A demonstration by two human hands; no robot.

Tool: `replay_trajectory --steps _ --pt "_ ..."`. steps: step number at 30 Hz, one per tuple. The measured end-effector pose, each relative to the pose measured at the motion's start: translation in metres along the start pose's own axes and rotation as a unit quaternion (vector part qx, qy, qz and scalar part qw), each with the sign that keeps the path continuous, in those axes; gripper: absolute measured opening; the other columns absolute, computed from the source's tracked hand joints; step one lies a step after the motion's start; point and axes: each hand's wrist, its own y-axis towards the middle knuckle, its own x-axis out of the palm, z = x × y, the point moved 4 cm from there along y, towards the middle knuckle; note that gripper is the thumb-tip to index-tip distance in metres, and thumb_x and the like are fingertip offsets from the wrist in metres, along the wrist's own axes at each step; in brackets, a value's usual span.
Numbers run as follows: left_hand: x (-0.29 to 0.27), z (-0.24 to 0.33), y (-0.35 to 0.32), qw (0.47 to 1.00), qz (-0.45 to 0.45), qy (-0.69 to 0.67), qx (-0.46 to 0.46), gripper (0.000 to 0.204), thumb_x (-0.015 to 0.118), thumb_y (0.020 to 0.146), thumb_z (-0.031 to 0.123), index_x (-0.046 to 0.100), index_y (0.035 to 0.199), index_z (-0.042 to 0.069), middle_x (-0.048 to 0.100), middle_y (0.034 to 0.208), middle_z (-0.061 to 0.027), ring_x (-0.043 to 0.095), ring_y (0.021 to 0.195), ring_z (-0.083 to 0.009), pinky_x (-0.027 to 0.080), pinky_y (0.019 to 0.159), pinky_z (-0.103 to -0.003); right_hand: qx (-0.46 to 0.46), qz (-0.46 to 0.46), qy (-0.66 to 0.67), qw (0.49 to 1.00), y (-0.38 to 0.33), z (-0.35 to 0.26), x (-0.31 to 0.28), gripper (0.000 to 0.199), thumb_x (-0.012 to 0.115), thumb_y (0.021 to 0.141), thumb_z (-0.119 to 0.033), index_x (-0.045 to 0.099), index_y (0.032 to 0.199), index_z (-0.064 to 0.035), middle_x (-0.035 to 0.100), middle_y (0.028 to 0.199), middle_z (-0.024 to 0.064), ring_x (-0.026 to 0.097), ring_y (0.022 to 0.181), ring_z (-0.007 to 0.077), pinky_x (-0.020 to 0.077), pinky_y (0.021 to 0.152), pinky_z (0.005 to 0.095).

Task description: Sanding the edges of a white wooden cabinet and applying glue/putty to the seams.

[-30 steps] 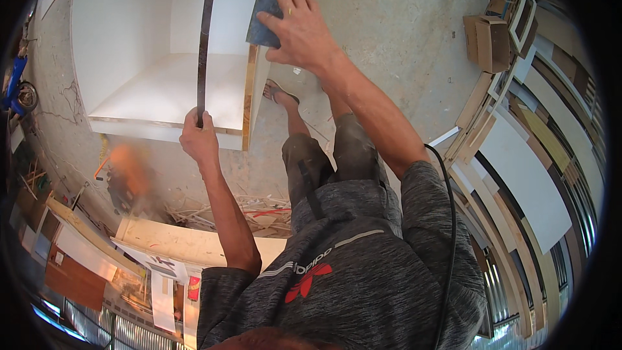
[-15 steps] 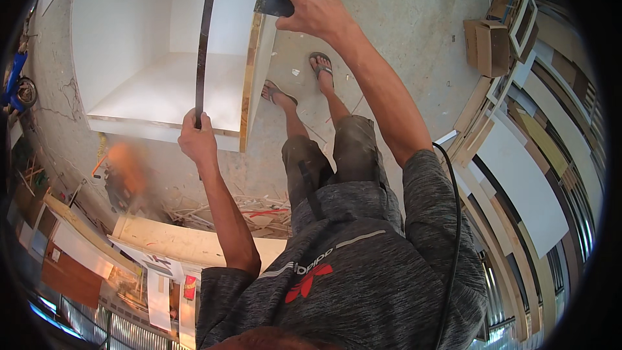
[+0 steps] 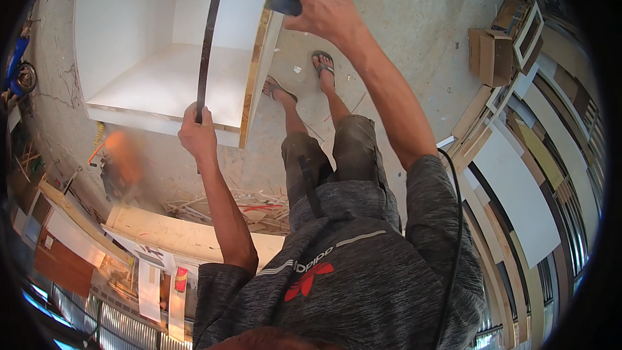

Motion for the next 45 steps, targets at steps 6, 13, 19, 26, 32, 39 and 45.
replay_trajectory --steps 6,13,19,26,32,39,45 --pt "-0.001 -0.005 -0.001 1.0 0.002 0.005 0.0 0.023 0.07 0.087 0.015 0.07 0.109 0.009 0.075 0.087 -0.0131 0.073 0.077 -0.0321 0.056 0.072 -0.043 -0.013 0.014 -0.037 0.999 -0.001 0.024 -0.013 0.067 0.079 0.061 -0.031 0.066 0.125 -0.0124 0.046 0.136 0.0298 0.049 0.12 0.0463 0.0423 0.106 0.0517" --pt "0.0 -0.001 -0.003 1.0 0.009 -0.027 -0.011 0.023 0.069 0.087 0.017 0.072 0.109 0.009 0.075 0.089 -0.0123 0.074 0.081 -0.0289 0.055 0.076 -0.04 -0.055 0.074 -0.011 0.996 0.01 0.022 -0.005 0.064 0.075 0.073 -0.029 0.06 0.132 -0.009 0.049 0.138 0.0322 0.051 0.125 0.0479 0.0462 0.105 0.0487" --pt "0.002 0.0 -0.002 1.0 0.004 -0.029 -0.011 0.023 0.069 0.088 0.016 0.071 0.109 0.009 0.075 0.087 -0.0127 0.073 0.081 -0.0295 0.055 0.075 -0.039 -0.042 0.165 -0.021 0.985 -0.019 0.048 0.008 0.064 0.08 0.059 -0.034 0.072 0.119 -0.0177 0.051 0.135 0.0234 0.054 0.117 0.0413 0.0448 0.101 0.0485" --pt "-0.001 -0.004 -0.002 0.997 0.008 -0.071 0.02 0.023 0.07 0.088 0.014 0.069 0.11 0.008 0.072 0.085 -0.0166 0.071 0.077 -0.0347 0.055 0.07 -0.043 -0.095 0.145 0.043 0.984 -0.008 0.014 0.028 0.067 0.082 0.057 -0.033 0.07 0.121 -0.0156 0.052 0.128 0.0251 0.052 0.119 0.0413 0.0419 0.104 0.0489" --pt "-0.006 0.0 -0.01 0.991 -0.013 -0.116 0.071 0.024 0.069 0.089 0.012 0.069 0.112 0.006 0.072 0.088 -0.0174 0.071 0.08 -0.034 0.055 0.071 -0.042 0.141 0.001 0.282 0.949 -0.09 0.073 0.03 0.074 0.075 0.065 -0.028 0.059 0.136 -0.0148 0.052 0.135 0.0218 0.053 0.122 0.0342 0.0422 0.102 0.0437" --pt "-0.019 0.032 -0.025 0.98 -0.021 -0.174 0.09 0.024 0.068 0.089 0.01 0.068 0.113 0.005 0.071 0.086 -0.0169 0.071 0.075 -0.0337 0.055 0.068 -0.04 0.028 -0.058 0.833 0.55 -0.004 -0.024 0.036 0.096 0.058 0.072 -0.046 0.026 0.158 -0.0189 0.052 0.142 0.0192 0.052 0.129 0.033 0.0418 0.102 0.0398" --pt "-0.001 0.044 -0.03 0.981 -0.047 -0.155 0.103 0.026 0.067 0.089 0.01 0.067 0.114 0.003 0.072 0.087 -0.0173 0.071 0.077 -0.0298 0.054 0.072 -0.038 -0.042 0.007 0.939 0.341 0.079 -0.032 0.034 0.069 0.05 0.08 -0.045 0.056 0.135 -0.0044 0.061 0.132 0.0166 0.055 0.125 0.0358 0.0396 0.103 0.0467"
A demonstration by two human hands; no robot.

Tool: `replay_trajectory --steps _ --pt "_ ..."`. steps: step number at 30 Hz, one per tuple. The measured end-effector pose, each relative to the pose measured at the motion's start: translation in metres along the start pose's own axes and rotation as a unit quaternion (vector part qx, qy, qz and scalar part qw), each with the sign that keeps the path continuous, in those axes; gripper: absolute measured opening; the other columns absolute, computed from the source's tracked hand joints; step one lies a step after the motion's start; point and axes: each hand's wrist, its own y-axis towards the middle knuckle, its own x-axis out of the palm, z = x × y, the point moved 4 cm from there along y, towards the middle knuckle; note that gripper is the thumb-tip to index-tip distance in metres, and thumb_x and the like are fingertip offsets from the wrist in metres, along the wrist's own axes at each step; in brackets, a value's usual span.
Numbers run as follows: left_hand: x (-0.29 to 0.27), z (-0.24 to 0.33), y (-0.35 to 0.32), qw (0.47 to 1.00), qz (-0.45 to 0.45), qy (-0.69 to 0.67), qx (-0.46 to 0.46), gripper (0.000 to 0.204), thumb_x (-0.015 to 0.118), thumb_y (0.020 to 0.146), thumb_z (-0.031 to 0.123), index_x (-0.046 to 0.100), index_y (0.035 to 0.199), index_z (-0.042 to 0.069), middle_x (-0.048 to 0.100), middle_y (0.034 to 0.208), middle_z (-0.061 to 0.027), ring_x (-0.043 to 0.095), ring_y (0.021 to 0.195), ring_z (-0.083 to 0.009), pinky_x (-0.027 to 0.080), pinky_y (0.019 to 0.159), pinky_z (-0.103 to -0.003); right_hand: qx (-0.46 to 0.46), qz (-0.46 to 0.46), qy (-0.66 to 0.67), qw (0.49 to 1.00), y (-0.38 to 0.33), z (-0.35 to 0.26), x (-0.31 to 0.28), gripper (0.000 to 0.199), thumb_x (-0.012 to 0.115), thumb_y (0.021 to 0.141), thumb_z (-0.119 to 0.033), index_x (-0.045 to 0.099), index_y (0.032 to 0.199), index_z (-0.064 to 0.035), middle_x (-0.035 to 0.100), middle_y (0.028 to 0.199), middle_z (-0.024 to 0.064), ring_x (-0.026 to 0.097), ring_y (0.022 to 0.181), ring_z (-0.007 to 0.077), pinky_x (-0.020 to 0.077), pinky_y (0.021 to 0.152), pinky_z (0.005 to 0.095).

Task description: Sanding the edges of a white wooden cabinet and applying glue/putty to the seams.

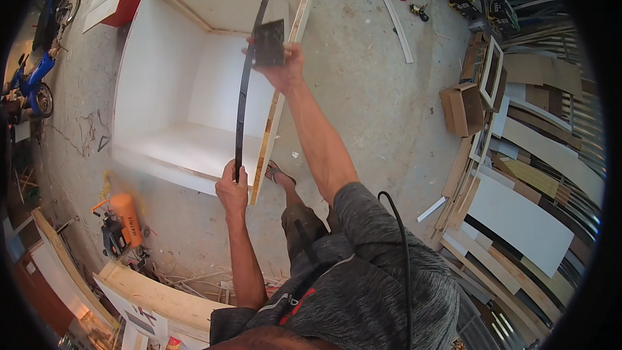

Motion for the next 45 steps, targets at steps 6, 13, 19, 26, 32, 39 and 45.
replay_trajectory --steps 6,13,19,26,32,39,45 --pt "0.012 -0.004 -0.006 1.0 0.008 0.006 0.009 0.026 0.068 0.088 0.012 0.067 0.114 0.005 0.072 0.089 -0.0186 0.069 0.076 -0.038 0.054 0.068 -0.045 -0.021 0.086 -0.152 0.984 0.032 -0.051 -0.013 0.072 0.056 0.08 -0.044 0.054 0.136 0.0007 0.06 0.134 0.0192 0.054 0.128 0.0373 0.0407 0.106 0.0483" --pt "0.019 -0.033 -0.006 0.998 0.039 0.036 -0.021 0.025 0.069 0.087 0.01 0.069 0.112 0.006 0.072 0.096 -0.016 0.07 0.086 -0.0334 0.054 0.075 -0.041 -0.01 0.165 -0.193 0.967 0.018 -0.058 -0.049 0.052 0.052 0.086 -0.035 0.061 0.121 0.0026 0.067 0.117 0.0169 0.06 0.096 0.0221 0.0484 0.085 0.0362" --pt "-0.006 -0.052 -0.002 0.977 0.173 0.118 0.034 0.028 0.07 0.086 0.007 0.071 0.114 0.009 0.07 0.106 -0.0133 0.064 0.107 -0.0307 0.052 0.085 -0.038 0.018 0.149 -0.168 0.974 0.019 -0.044 -0.041 0.051 0.054 0.085 -0.034 0.062 0.121 0.0013 0.068 0.119 0.0154 0.06 0.098 0.0216 0.0474 0.096 0.0432" --pt "-0.029 -0.052 0.026 0.991 0.125 0.04 0.008 0.025 0.069 0.087 0.008 0.07 0.111 0.004 0.071 0.1 -0.015 0.068 0.09 -0.0317 0.053 0.079 -0.041 0.011 0.155 -0.192 0.969 0.047 -0.047 -0.019 0.05 0.054 0.085 -0.036 0.057 0.127 -0.0092 0.067 0.12 0.0098 0.058 0.114 0.0246 0.0419 0.103 0.0496" --pt "-0.061 -0.069 0.077 0.981 0.188 0.023 0.037 0.026 0.068 0.088 0.008 0.069 0.113 0.0 0.071 0.105 -0.018 0.068 0.096 -0.0348 0.053 0.083 -0.042 0.018 0.102 -0.233 0.967 0.13 -0.031 0.034 0.047 0.056 0.087 -0.039 0.062 0.12 -0.0054 0.067 0.122 0.01 0.062 0.104 0.0224 0.0458 0.1 0.0464" --pt "-0.071 -0.062 0.165 0.978 0.203 -0.016 -0.04 0.046 0.067 0.089 0.006 0.057 0.133 0.0 0.072 0.103 -0.0178 0.07 0.093 -0.0328 0.053 0.082 -0.041 0.071 0.092 -0.245 0.962 0.256 -0.015 0.027 0.07 0.064 0.083 -0.041 0.042 0.147 -0.0209 0.065 0.106 0.0021 0.057 0.092 0.0151 0.0458 0.083 0.0386" --pt "-0.001 -0.055 0.228 0.967 0.208 -0.075 -0.125 0.027 0.069 0.085 0.005 0.067 0.111 0.001 0.069 0.104 -0.0193 0.067 0.094 -0.0375 0.052 0.084 -0.043 0.102 0.093 -0.275 0.951 0.303 -0.007 -0.01 0.073 0.064 0.083 -0.041 0.039 0.148 -0.0197 0.063 0.106 0.0009 0.057 0.093 0.0144 0.0468 0.081 0.04"
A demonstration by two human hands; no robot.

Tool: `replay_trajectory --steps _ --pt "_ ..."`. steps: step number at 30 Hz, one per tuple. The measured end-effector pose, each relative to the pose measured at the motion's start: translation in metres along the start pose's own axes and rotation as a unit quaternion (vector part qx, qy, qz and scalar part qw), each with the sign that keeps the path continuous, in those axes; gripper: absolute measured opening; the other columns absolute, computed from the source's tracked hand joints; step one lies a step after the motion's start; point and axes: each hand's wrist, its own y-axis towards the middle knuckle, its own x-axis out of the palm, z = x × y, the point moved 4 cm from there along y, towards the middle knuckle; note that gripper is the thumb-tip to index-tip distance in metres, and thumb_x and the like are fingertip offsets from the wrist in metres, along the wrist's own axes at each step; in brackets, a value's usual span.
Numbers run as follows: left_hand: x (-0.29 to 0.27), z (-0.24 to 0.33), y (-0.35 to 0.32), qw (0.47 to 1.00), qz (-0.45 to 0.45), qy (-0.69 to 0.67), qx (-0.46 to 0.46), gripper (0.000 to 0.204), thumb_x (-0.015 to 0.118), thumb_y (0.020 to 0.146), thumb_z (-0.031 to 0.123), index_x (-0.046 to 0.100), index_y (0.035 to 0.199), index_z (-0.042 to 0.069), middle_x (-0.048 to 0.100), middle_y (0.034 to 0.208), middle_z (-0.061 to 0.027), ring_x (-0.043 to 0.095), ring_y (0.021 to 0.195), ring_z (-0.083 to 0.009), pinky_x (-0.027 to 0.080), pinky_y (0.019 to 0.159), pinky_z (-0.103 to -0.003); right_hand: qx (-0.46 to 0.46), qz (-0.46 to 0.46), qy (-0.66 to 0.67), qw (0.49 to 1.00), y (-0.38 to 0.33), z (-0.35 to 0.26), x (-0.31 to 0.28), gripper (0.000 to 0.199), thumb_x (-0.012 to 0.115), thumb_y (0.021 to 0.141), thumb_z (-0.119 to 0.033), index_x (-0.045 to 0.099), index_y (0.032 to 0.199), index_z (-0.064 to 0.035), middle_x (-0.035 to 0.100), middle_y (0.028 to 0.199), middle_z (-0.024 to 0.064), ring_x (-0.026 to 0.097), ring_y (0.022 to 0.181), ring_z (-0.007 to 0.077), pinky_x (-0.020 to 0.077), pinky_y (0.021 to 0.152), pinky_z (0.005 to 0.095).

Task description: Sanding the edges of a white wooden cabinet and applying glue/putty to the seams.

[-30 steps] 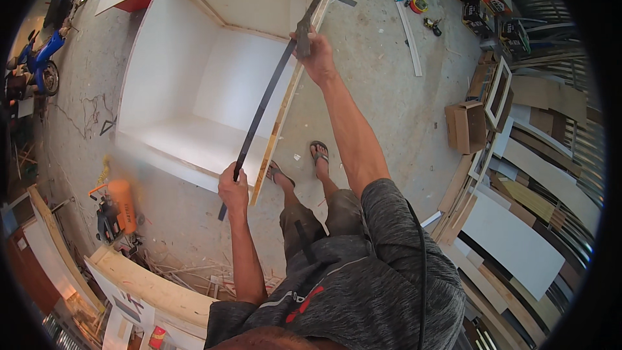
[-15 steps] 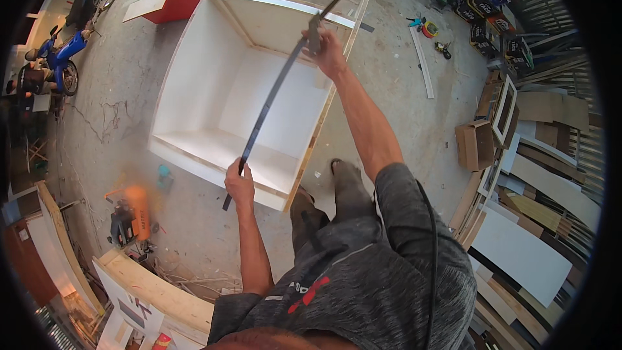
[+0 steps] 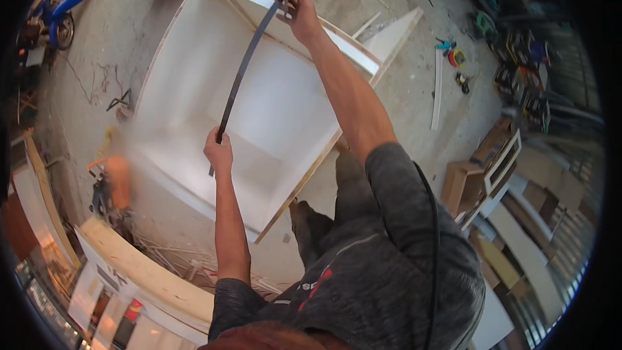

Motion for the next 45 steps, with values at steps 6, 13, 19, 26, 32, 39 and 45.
replay_trajectory --steps 6,13,19,26,32,39,45 --pt "0.085 -0.02 -0.01 0.998 0.046 0.038 -0.021 0.025 0.07 0.081 0.006 0.065 0.105 0.003 0.067 0.115 -0.0218 0.064 0.11 -0.0385 0.05 0.095 -0.042 0.062 -0.07 0.075 0.993 0.017 -0.007 -0.011 0.066 0.06 0.087 -0.033 0.039 0.147 -0.0146 0.06 0.115 0.0033 0.057 0.102 0.0168 0.0464 0.093 0.0417" --pt "0.09 -0.075 -0.073 0.967 -0.083 0.149 -0.19 0.065 0.068 0.077 0.007 0.048 0.138 -0.004 0.05 0.141 -0.0282 0.047 0.133 -0.0413 0.037 0.114 -0.042 -0.065 -0.197 -0.156 0.966 -0.072 0.049 0.064 0.085 0.067 0.075 -0.012 0.034 0.153 -0.0027 0.049 0.137 0.0086 0.049 0.122 0.0206 0.0388 0.105 0.0345" --pt "-0.008 -0.001 -0.088 0.975 -0.059 0.141 -0.159 0.07 0.066 0.082 0.004 0.041 0.148 0.006 0.035 0.155 -0.024 0.033 0.145 -0.0377 0.028 0.119 -0.046 -0.102 -0.239 -0.357 0.897 -0.098 0.153 0.053 0.092 0.078 0.066 -0.016 0.038 0.148 -0.0022 0.043 0.137 0.0136 0.046 0.126 0.0255 0.039 0.107 0.0361" --pt "-0.121 -0.018 -0.172 0.889 0.184 0.342 -0.241 0.08 0.072 0.088 0.027 0.031 0.154 0.008 0.024 0.16 -0.0231 0.026 0.148 -0.0389 0.022 0.12 -0.053 -0.019 -0.123 -0.386 0.914 -0.088 0.279 0.023 0.085 0.077 0.071 -0.013 0.04 0.147 -0.0043 0.044 0.132 0.0134 0.053 0.116 0.0258 0.0458 0.1 0.0349" --pt "-0.064 -0.064 -0.197 0.922 0.163 0.145 -0.32 0.106 0.076 0.086 0.034 0.003 0.159 0.005 0.008 0.164 -0.023 0.015 0.151 -0.0399 0.018 0.122 -0.051 -0.019 -0.119 -0.411 0.904 -0.021 0.356 -0.054 0.09 0.085 0.065 -0.023 0.045 0.144 -0.0017 0.049 0.129 0.0189 0.054 0.12 0.0314 0.0462 0.103 0.0398" --pt "-0.121 -0.028 -0.214 0.901 0.28 0.114 -0.31 0.092 0.064 0.095 0.041 0.009 0.159 0.004 0.007 0.164 -0.0244 0.012 0.152 -0.038 0.014 0.122 -0.049 0.092 -0.132 -0.437 0.885 0.034 0.335 -0.09 0.081 0.078 0.072 -0.031 0.049 0.14 0.0001 0.063 0.116 0.0188 0.062 0.106 0.026 0.0495 0.093 0.0346" --pt "-0.156 -0.044 -0.376 0.858 0.332 0.174 -0.351 0.084 0.062 0.097 0.038 0.016 0.157 -0.001 0.013 0.164 -0.0237 0.017 0.151 -0.037 0.02 0.121 -0.049 0.179 -0.085 -0.368 0.908 -0.016 0.29 -0.036 0.065 0.071 0.079 -0.026 0.053 0.135 0.0006 0.061 0.104 0.0063 0.056 0.096 0.0148 0.0456 0.086 0.0264"
